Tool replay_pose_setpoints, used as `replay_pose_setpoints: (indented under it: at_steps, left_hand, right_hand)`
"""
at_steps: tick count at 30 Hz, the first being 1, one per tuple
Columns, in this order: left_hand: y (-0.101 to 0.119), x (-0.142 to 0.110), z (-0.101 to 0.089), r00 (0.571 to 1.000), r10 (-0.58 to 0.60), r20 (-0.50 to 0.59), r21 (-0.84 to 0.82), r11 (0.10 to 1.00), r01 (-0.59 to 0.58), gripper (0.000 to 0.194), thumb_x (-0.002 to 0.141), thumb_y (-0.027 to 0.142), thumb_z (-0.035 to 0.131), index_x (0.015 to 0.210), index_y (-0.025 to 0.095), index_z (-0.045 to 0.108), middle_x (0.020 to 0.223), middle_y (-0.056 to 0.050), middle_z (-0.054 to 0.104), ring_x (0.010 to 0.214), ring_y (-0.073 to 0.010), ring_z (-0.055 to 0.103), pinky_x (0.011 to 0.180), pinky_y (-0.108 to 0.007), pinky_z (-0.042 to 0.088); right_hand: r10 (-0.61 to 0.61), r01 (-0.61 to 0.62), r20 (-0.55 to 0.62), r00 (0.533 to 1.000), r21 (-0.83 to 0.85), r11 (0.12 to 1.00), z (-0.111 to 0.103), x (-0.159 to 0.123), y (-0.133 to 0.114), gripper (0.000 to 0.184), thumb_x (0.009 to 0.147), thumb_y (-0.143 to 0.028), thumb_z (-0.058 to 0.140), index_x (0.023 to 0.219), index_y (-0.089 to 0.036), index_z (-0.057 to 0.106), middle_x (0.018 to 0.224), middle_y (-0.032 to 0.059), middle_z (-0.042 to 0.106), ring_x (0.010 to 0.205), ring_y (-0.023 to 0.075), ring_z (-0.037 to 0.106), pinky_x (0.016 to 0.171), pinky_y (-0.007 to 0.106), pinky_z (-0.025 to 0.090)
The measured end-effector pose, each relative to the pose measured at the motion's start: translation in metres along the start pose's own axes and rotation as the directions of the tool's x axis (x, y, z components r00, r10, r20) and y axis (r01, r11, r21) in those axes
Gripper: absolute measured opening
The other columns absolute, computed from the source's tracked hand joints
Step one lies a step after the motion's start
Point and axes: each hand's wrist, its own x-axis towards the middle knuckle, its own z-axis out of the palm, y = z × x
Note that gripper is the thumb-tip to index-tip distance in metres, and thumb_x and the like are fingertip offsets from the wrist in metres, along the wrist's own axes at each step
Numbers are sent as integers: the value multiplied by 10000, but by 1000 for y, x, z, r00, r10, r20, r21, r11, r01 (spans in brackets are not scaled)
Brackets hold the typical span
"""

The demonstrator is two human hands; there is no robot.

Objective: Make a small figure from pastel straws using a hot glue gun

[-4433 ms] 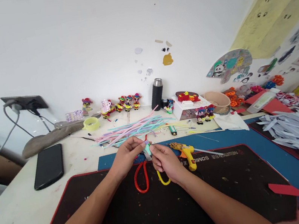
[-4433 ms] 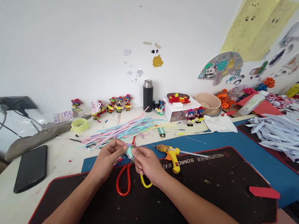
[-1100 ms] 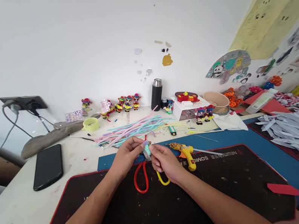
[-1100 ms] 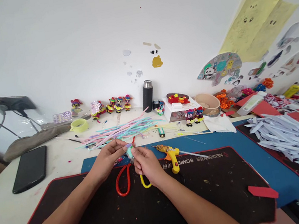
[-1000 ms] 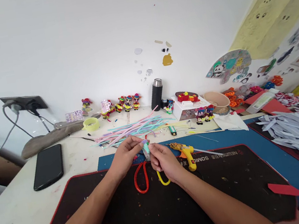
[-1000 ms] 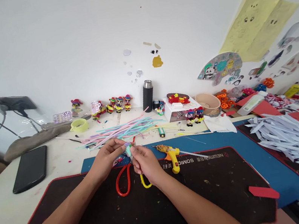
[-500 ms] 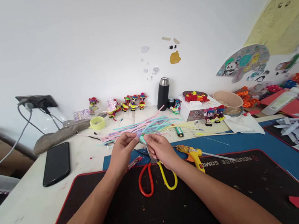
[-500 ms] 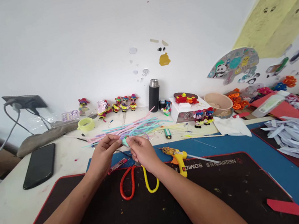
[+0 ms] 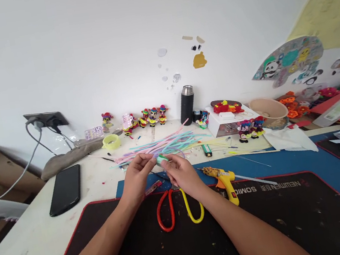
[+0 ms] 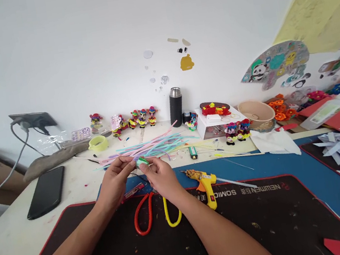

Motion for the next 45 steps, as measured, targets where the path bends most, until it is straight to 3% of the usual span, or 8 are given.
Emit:
replay_pose_setpoints:
  at_steps: [12, 20, 36, 45]
  left_hand:
    - [-7, -1, -2, 998, -26, 62, -19, 999, 27, 302, 761, 404, 883, 878, 197, 697, 853, -5, 720, 845, -169, 654, 818, -272, 484]
    - [-4, -2, -1, 997, -27, 73, -16, 999, 28, 307, 752, 413, 883, 861, 197, 694, 857, -12, 704, 840, -177, 642, 814, -280, 488]
    - [-8, -1, -5, 990, -49, 131, -19, 998, 52, 265, 870, 462, 778, 868, 203, 720, 867, -15, 671, 889, -191, 629, 901, -315, 497]
    - [-5, -1, -6, 990, -49, 130, -5, 999, 50, 316, 819, 473, 824, 778, 195, 677, 766, 7, 621, 773, -159, 569, 786, -271, 471]
  right_hand:
    - [-28, 28, 7, 1000, -82, 996, -9, -5, -7, 509, 875, -662, 685, 1039, -180, 667, 504, -89, 446, 405, 97, 384, 409, 234, 306]
    - [-18, 20, 22, 1000, -60, 998, -10, -6, -4, 481, 875, -658, 673, 984, -191, 633, 465, -105, 422, 382, 95, 337, 386, 234, 269]
    - [-11, 11, 5, 1000, -61, 998, -14, -6, -1, 466, 887, -682, 634, 840, -224, 558, 479, -102, 420, 366, 87, 338, 374, 227, 275]
    - [3, 0, 40, 999, -90, 996, -12, -9, -2, 460, 908, -675, 605, 868, -220, 555, 479, -99, 440, 376, 89, 356, 393, 228, 275]
